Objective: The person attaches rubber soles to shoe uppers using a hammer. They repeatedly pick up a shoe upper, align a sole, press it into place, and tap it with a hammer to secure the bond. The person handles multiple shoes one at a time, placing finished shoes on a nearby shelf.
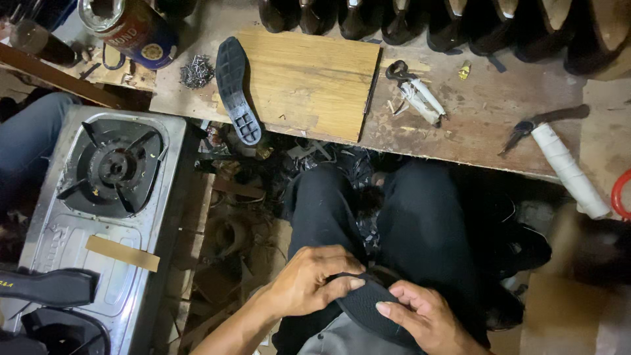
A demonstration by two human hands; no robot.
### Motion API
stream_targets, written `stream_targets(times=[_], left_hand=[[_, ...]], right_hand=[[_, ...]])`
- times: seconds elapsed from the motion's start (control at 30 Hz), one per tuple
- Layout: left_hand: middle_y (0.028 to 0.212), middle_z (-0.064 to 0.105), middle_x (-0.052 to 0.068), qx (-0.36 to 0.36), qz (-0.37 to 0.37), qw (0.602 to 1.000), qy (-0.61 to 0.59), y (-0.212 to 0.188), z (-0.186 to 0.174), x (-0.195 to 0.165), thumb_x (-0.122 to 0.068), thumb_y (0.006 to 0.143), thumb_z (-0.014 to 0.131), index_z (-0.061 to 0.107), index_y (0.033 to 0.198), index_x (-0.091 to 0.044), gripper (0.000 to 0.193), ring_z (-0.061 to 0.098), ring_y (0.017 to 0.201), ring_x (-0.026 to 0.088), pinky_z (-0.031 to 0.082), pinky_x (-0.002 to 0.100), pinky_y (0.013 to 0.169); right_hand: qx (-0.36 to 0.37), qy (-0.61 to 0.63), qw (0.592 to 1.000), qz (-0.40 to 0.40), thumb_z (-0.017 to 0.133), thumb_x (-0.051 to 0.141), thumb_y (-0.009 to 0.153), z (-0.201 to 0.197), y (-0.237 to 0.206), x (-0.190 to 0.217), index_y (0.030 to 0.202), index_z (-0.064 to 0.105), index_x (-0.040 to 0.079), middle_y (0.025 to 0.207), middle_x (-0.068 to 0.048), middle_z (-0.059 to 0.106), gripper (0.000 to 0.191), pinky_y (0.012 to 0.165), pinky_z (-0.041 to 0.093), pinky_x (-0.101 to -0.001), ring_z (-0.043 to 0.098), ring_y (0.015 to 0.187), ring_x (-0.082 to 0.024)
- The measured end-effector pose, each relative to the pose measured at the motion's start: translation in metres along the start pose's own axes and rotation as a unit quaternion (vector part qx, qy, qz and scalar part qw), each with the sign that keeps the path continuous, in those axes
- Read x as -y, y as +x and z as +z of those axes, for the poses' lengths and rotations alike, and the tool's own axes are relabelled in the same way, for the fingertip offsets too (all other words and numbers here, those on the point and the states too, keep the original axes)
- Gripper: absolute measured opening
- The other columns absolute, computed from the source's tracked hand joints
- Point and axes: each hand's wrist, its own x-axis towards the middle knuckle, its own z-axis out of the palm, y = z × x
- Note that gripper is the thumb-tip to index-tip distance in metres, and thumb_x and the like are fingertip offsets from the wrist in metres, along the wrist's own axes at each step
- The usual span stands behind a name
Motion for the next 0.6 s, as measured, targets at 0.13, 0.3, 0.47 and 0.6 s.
stream_targets(times=[0.13,0.3,0.47,0.6], left_hand=[[0.106,0.074,0.018,0.013,-0.041,0.999,0.019,-0.007,0.001,-0.003,-0.022,0.089,0.079,0.07,0.108,0.003,0.032,0.073,0.097,0.037,0.058,0.04,0.08],[0.103,0.076,0.016,0.005,-0.03,0.999,0.024,-0.011,0.004,0.002,-0.02,0.093,0.075,0.072,0.104,0.001,0.024,0.075,0.092,0.033,0.059,0.039,0.076],[0.095,0.076,0.015,-0.028,-0.045,0.998,0.015,-0.012,0.009,0.001,-0.018,0.09,0.076,0.069,0.09,0.001,0.021,0.074,0.079,0.03,0.056,0.038,0.065],[0.091,0.074,0.015,-0.036,-0.069,0.997,-0.006,-0.013,0.007,-0.006,-0.017,0.089,0.076,0.068,0.092,0.002,0.02,0.074,0.078,0.03,0.056,0.037,0.065]], right_hand=[[0.015,0.029,0.999,0.02,0.079,0.02,0.085,0.004,0.001,0.001,0.095,0.073,0.003,0.067,-0.002,0.069,0.02,0.054,0.047,-0.0248,0.059,0.059,-0.007],[0.008,0.012,1.0,0.02,0.078,0.021,0.085,0.01,0.001,0.005,0.096,0.074,0.004,0.069,-0.002,0.072,0.021,0.056,0.05,-0.0246,0.062,0.061,-0.006],[0.013,-0.012,1.0,0.022,0.078,0.022,0.085,0.011,0.0,0.005,0.093,0.073,0.004,0.066,-0.001,0.068,0.02,0.054,0.047,-0.0249,0.058,0.058,-0.007],[0.014,-0.032,0.999,0.012,0.078,0.022,0.086,0.014,-0.001,0.012,0.092,0.072,0.003,0.065,-0.001,0.068,0.021,0.053,0.047,-0.0244,0.057,0.058,-0.006]])
